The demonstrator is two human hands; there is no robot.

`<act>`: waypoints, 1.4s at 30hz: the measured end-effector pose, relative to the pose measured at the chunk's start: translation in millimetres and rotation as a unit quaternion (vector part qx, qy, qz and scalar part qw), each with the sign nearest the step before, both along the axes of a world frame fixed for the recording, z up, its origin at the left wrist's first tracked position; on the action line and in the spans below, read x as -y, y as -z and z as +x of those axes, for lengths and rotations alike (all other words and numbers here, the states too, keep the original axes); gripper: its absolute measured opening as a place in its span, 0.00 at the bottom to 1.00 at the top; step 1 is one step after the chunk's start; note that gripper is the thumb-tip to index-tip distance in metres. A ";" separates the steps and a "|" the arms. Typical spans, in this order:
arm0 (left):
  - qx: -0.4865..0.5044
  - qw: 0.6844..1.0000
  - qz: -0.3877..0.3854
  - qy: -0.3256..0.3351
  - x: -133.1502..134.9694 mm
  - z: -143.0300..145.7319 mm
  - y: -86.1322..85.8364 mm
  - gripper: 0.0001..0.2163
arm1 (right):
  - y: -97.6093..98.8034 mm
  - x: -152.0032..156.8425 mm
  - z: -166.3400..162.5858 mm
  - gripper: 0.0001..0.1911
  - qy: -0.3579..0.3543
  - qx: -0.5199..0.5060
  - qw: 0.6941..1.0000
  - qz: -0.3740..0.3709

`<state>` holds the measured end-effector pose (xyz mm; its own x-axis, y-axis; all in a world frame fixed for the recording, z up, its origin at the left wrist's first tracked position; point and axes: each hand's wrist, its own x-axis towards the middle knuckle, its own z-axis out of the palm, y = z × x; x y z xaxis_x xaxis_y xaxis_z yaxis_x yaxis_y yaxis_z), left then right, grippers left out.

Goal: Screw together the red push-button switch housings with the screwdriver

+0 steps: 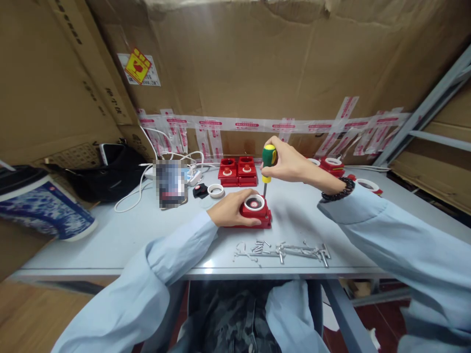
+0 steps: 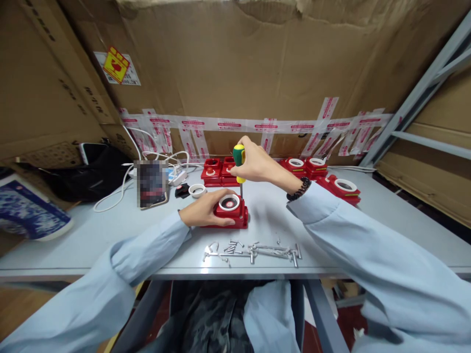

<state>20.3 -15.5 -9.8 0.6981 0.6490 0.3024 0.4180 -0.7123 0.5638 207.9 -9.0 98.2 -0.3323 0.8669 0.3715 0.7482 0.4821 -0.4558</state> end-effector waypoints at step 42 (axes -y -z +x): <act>-0.007 1.000 -0.003 -0.007 0.2 -0.1 0.8 0.31 | 26.4 5.1 21.7 0.16 -0.024 -0.154 0.982 0.102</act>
<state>20.2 -15.7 -10.6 0.6931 0.6603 0.2891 0.4354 -0.7032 0.5621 229.6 -14.1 71.8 -0.2159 0.7493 0.6261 0.5636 0.6192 -0.5468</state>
